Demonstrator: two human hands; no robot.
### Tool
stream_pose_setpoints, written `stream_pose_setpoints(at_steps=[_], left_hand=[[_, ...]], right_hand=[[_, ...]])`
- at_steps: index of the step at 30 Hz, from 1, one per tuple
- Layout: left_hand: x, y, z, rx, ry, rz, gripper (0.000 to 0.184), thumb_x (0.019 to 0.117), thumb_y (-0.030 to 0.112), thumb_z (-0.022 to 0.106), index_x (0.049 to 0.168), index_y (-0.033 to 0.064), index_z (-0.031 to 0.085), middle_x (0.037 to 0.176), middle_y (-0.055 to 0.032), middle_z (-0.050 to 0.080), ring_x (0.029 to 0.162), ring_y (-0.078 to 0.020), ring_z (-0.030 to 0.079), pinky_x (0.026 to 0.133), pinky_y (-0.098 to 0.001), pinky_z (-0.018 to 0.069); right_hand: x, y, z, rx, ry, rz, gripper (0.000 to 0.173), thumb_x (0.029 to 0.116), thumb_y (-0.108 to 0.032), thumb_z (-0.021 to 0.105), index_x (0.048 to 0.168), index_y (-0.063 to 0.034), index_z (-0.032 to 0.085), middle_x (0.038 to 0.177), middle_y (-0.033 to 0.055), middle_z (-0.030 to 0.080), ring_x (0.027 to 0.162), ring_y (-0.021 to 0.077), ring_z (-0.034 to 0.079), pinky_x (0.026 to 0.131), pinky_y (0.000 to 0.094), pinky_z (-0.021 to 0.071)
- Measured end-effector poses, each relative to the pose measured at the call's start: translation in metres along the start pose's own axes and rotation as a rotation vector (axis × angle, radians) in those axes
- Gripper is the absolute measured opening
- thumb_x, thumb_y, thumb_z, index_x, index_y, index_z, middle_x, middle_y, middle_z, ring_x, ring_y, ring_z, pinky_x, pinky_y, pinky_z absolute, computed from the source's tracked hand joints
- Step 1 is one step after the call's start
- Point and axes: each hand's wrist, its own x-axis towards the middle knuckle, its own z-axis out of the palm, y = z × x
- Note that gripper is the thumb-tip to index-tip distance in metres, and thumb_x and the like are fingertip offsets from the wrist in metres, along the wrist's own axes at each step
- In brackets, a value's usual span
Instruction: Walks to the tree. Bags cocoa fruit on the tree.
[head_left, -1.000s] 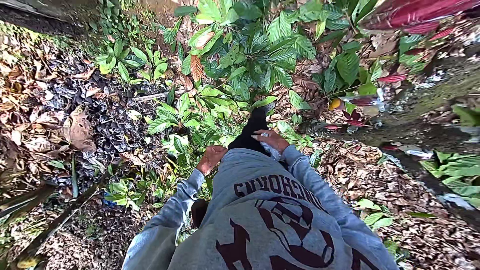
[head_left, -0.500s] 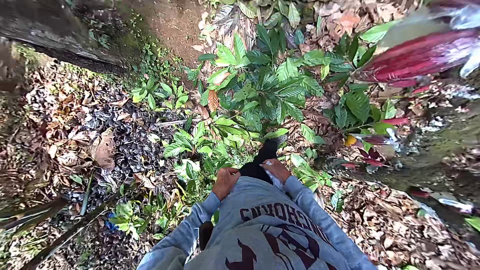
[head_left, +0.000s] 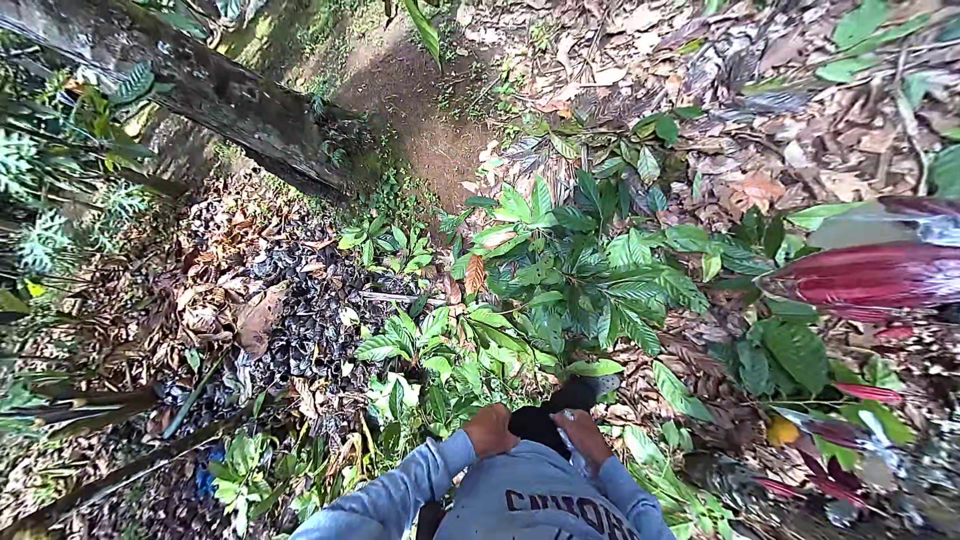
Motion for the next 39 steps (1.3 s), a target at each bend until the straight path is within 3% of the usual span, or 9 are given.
stream_pose_setpoints(at_steps=[3,6,12,21,23,26,34,36,39], left_hand=[[0.000,0.009,-0.004,0.124,-0.027,0.001,0.037,0.0916,0.032,0.069,0.092,-0.0054,0.067,0.097,-0.0254,0.068,0.098,-0.0419,0.067,0.085,-0.0625,0.0517],[0.000,0.006,-0.007,0.131,-0.024,0.035,0.037,0.0916,0.031,0.069,0.086,-0.0053,0.065,0.091,-0.0241,0.067,0.092,-0.0408,0.067,0.080,-0.0612,0.0520],[-0.003,0.002,0.013,0.071,0.050,-0.044,0.040,0.0929,0.034,0.069,0.100,-0.0057,0.067,0.103,-0.0257,0.069,0.102,-0.0410,0.068,0.088,-0.0608,0.0530],[-0.010,0.010,-0.002,0.081,-0.005,-0.078,0.035,0.0894,0.031,0.070,0.091,-0.0038,0.067,0.096,-0.0238,0.069,0.095,-0.0404,0.068,0.081,-0.0618,0.0525],[-0.014,-0.002,-0.007,0.011,-0.001,-0.059,0.039,0.0893,0.035,0.072,0.090,-0.0039,0.067,0.093,-0.0225,0.069,0.091,-0.0384,0.068,0.080,-0.0610,0.0532],[-0.013,-0.021,-0.002,-0.095,-0.060,-0.060,0.047,0.0891,0.046,0.070,0.088,-0.0013,0.070,0.086,-0.0182,0.069,0.081,-0.0325,0.068,0.076,-0.0583,0.0537],[-0.040,-0.042,-0.013,-0.418,-0.036,0.047,0.035,0.0874,0.039,0.076,0.097,0.0052,0.073,0.084,-0.0063,0.070,0.074,-0.0166,0.067,0.072,-0.0406,0.0584],[-0.045,-0.052,-0.012,-0.460,-0.022,0.106,0.034,0.0851,0.036,0.080,0.102,0.0067,0.074,0.089,-0.0047,0.072,0.078,-0.0137,0.068,0.075,-0.0373,0.0586],[-0.056,-0.058,-0.016,-0.414,0.023,0.134,0.037,0.0826,0.036,0.082,0.107,0.0092,0.075,0.094,-0.0032,0.074,0.086,-0.0118,0.070,0.082,-0.0374,0.0586]], right_hand=[[-0.001,0.014,-0.005,0.043,-0.024,-0.048,0.033,0.0988,-0.031,0.067,0.105,0.0007,0.074,0.103,0.0207,0.071,0.099,0.0323,0.068,0.093,0.0543,0.0527],[-0.006,0.018,-0.011,0.136,-0.060,-0.072,0.027,0.0975,-0.027,0.069,0.104,-0.0013,0.074,0.096,0.0161,0.071,0.090,0.0257,0.067,0.085,0.0486,0.0541],[-0.014,0.020,-0.014,0.175,-0.104,-0.091,0.025,0.0979,-0.027,0.069,0.108,-0.0040,0.074,0.095,0.0131,0.071,0.085,0.0215,0.066,0.081,0.0449,0.0547],[-0.016,0.024,-0.012,0.203,-0.046,-0.125,0.024,0.0984,-0.025,0.068,0.107,-0.0040,0.075,0.089,0.0110,0.070,0.079,0.0186,0.064,0.076,0.0423,0.0533],[-0.014,0.022,-0.013,0.197,-0.037,-0.131,0.025,0.0983,-0.026,0.069,0.108,-0.0037,0.074,0.090,0.0107,0.070,0.079,0.0177,0.062,0.075,0.0413,0.0527],[-0.020,0.020,-0.022,0.145,-0.063,-0.129,0.033,0.0990,-0.029,0.067,0.117,-0.0023,0.073,0.108,0.0174,0.072,0.100,0.0258,0.068,0.094,0.0486,0.0540],[-0.025,0.020,-0.042,0.171,-0.072,-0.083,0.035,0.1007,-0.032,0.064,0.121,-0.0037,0.069,0.104,0.0106,0.070,0.088,0.0137,0.064,0.083,0.0357,0.0545],[-0.024,0.020,-0.042,0.189,-0.076,-0.065,0.035,0.1004,-0.032,0.065,0.120,-0.0041,0.069,0.097,0.0080,0.068,0.079,0.0108,0.060,0.075,0.0327,0.0529],[-0.025,0.018,-0.046,0.191,-0.085,-0.041,0.035,0.1001,-0.033,0.065,0.121,-0.0058,0.069,0.098,0.0077,0.068,0.080,0.0110,0.060,0.077,0.0335,0.0532]])
